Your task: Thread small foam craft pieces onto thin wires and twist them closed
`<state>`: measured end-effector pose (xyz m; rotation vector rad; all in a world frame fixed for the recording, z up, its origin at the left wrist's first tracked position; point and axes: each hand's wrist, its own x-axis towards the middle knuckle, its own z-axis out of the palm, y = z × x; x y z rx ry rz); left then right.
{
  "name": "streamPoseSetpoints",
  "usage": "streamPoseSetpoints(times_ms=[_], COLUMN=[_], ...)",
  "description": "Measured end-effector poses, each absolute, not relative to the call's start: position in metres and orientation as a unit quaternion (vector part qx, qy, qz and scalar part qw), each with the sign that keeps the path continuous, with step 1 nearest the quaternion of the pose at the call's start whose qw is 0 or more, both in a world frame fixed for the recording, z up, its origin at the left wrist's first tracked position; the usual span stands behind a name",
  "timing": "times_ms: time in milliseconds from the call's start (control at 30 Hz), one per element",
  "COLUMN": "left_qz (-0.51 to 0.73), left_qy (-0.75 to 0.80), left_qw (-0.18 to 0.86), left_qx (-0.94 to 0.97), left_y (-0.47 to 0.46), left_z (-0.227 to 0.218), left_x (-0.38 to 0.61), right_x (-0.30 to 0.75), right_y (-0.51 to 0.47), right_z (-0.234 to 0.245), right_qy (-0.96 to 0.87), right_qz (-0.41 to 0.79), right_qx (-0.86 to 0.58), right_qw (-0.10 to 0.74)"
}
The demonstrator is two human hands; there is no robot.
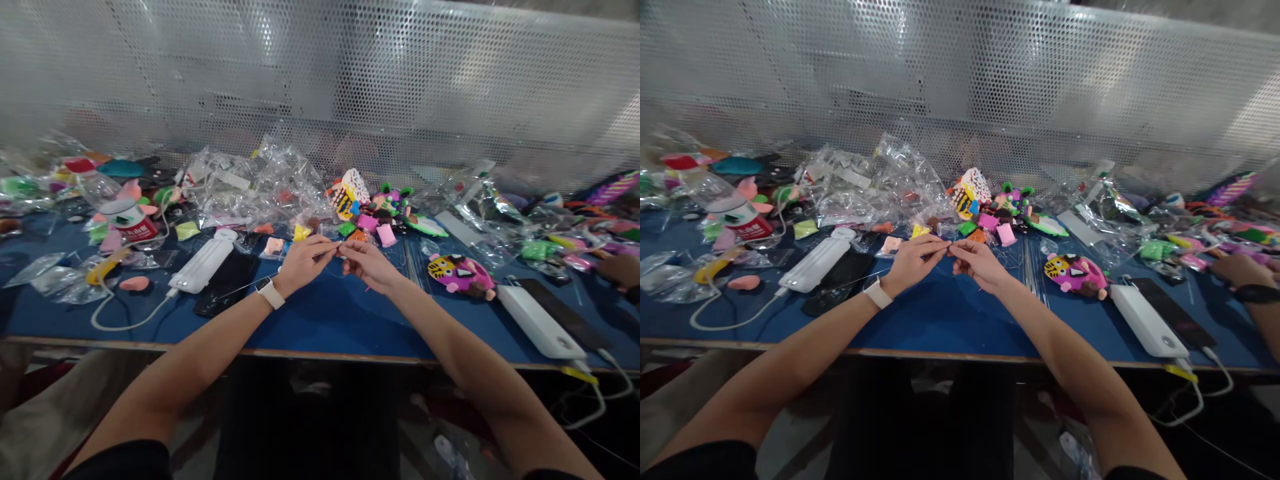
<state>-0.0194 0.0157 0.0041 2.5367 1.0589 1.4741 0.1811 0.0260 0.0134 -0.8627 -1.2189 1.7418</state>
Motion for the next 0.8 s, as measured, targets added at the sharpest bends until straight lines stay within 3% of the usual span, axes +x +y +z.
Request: streamPoseSetpoints(times_ms=[233, 567, 800], left_qz=[0.466, 0.509, 0.533], left_qy=[0.322, 0.329, 0.345], left_qw=[0.020, 0.171, 0.188], left_qx=[0.824, 0.777, 0.750], left_y=[0.0170, 0.0160, 0.0123], left_z=[0.0045, 0.0029, 0.0087], left_x=[-0.0219, -0.0151, -0.0147], right_x=[0.1807, 0.1794, 0.1785], right_y=[0.0254, 0.0280, 0.0253], right_z=[0.0134, 0.0099, 0.0143], right_qy=[-0.466, -0.437, -0.440], right_qz=[0.711, 0.694, 0.698], right_qx=[-0.333, -0.357, -0.345], right_qw=[0.409, 0.447, 0.447])
